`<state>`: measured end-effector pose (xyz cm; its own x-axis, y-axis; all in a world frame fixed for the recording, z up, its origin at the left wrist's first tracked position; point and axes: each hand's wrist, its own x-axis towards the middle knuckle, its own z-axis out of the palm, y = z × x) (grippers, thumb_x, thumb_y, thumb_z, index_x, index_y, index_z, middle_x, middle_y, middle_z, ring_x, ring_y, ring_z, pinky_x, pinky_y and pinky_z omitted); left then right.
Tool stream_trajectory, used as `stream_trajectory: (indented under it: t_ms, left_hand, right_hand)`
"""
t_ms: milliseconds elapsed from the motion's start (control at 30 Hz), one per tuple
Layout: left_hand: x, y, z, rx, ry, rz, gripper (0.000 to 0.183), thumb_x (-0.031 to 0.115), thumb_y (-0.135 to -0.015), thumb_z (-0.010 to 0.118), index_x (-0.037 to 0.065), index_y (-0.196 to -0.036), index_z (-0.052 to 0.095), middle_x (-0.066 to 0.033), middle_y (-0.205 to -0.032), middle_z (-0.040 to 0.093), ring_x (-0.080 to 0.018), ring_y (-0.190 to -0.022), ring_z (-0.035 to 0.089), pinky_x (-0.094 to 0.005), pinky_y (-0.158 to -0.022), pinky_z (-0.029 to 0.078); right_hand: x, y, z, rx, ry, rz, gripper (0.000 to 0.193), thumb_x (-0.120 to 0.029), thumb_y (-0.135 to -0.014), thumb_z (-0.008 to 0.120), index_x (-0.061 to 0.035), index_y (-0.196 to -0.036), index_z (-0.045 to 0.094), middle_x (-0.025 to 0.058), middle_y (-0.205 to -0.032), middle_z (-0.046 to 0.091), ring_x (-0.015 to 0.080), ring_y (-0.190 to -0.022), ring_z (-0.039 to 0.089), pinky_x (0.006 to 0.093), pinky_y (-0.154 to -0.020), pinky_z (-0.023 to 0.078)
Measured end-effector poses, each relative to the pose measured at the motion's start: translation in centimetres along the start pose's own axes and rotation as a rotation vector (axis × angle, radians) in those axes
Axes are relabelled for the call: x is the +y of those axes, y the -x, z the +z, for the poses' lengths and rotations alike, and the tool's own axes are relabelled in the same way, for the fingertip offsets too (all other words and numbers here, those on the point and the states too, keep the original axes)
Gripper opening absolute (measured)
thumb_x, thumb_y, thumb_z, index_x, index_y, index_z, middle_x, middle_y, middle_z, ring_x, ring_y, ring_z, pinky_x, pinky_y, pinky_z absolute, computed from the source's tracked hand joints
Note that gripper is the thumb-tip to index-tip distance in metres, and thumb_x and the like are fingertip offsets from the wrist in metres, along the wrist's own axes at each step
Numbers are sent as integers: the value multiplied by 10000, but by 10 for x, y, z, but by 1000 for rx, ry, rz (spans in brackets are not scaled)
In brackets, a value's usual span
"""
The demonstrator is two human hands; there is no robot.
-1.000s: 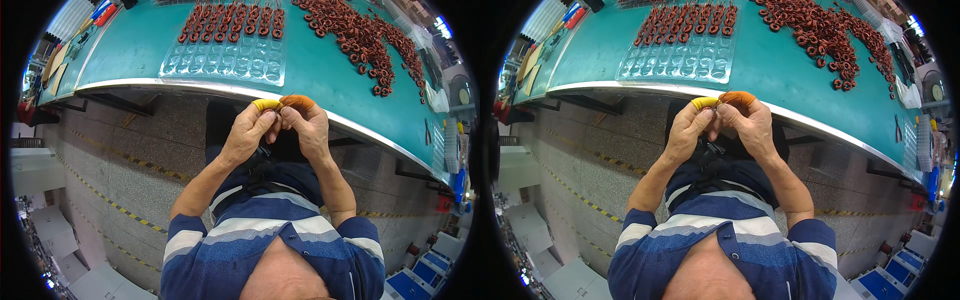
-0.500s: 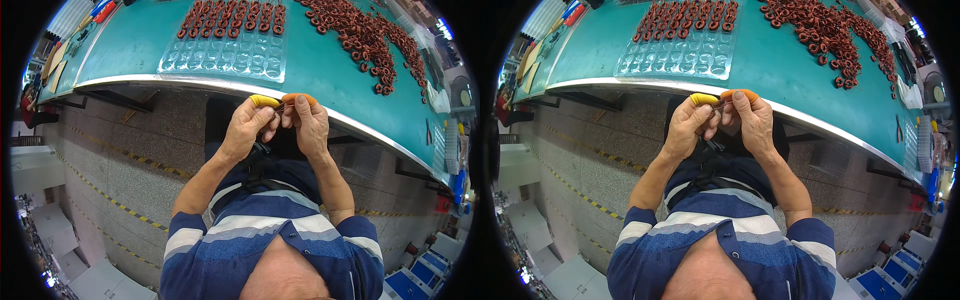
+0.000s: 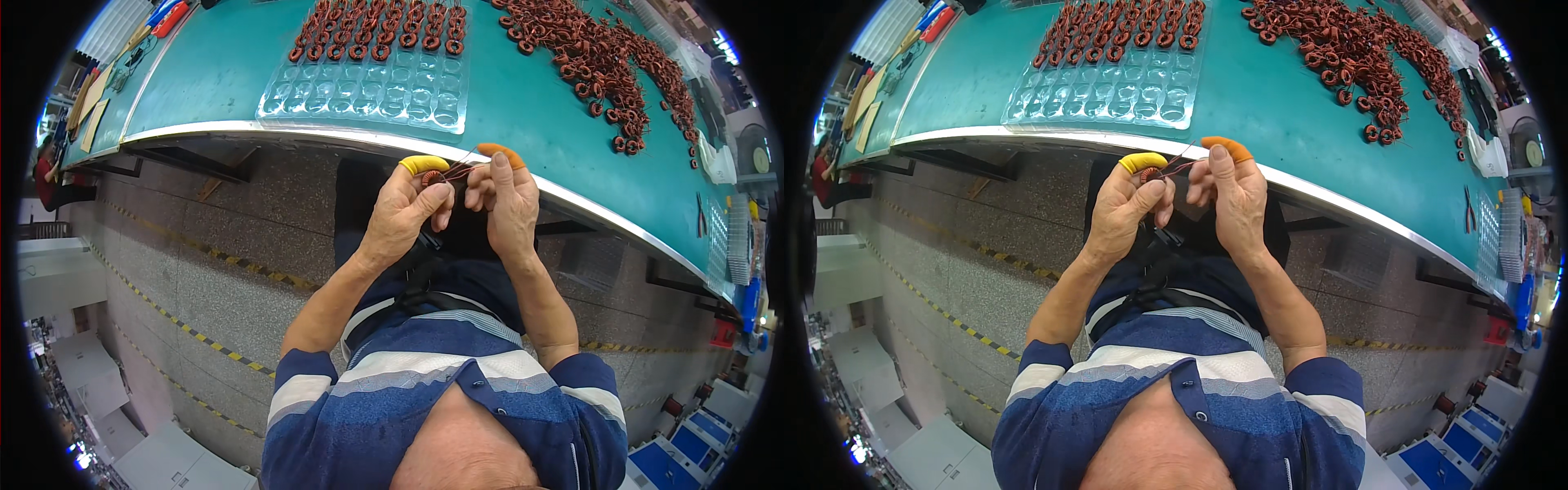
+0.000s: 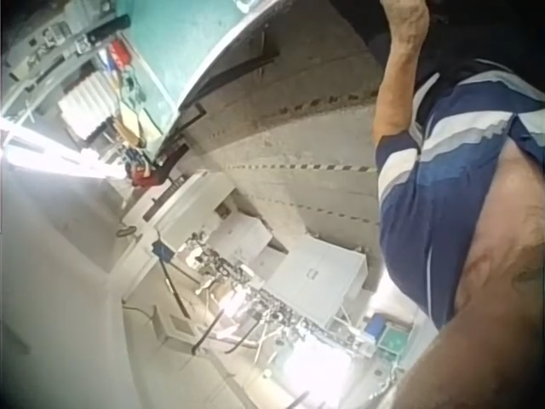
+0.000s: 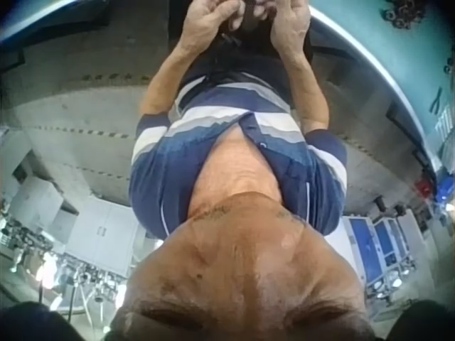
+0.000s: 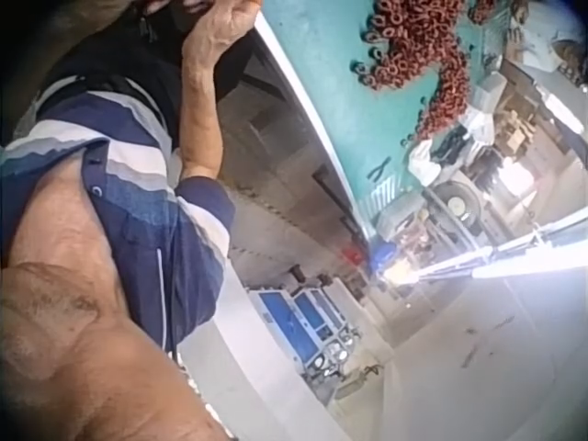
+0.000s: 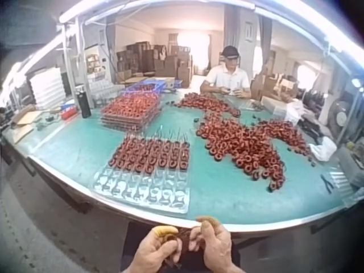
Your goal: Picking up small copper-wired toroid coils from a pile and placing them into designated slots on a plastic tray.
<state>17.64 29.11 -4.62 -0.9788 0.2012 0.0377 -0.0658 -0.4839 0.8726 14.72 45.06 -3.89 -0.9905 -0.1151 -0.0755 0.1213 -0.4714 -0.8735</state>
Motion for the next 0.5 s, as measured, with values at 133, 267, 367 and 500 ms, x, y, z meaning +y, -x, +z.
stream_trajectory:
  t_ms: [133, 267, 367, 500]
  left_hand:
    - [0, 1, 0, 13, 8, -2, 305, 154, -974, 537, -35, -1195, 448, -50, -803, 558, -88, -630, 527, -208, -569, 442]
    - [0, 2, 1, 11, -29, -37, 264, 146, -976, 528, -31, -1165, 480, -42, -791, 558, -75, -621, 517, -200, -552, 430]
    - [-2, 2, 5, 6, -73, -15, 239, 135, -977, 518, -30, -1148, 494, -37, -787, 558, -68, -613, 511, -195, -540, 421]
    - [-4, 3, 1, 41, -49, 18, 242, 128, -977, 511, -28, -1161, 483, -36, -788, 559, -67, -609, 512, -192, -533, 417]
  right_hand:
    - [3, 4, -8, -56, 140, -47, 380, -267, -936, 617, 16, -1171, 525, 71, -802, 623, 93, -571, 579, 192, -508, 436]
    - [6, 6, -4, -121, 197, -10, 319, -226, -901, 669, 9, -1096, 576, 39, -744, 618, 76, -573, 567, 173, -504, 420]
    - [3, 4, -2, -115, 265, -27, 239, -201, -892, 681, -1, -1008, 620, 23, -729, 620, 63, -573, 552, 159, -514, 411]
    - [2, 1, 6, -124, 196, 8, 262, -186, -890, 682, 7, -1047, 597, 41, -750, 631, 67, -581, 564, 173, -510, 428]
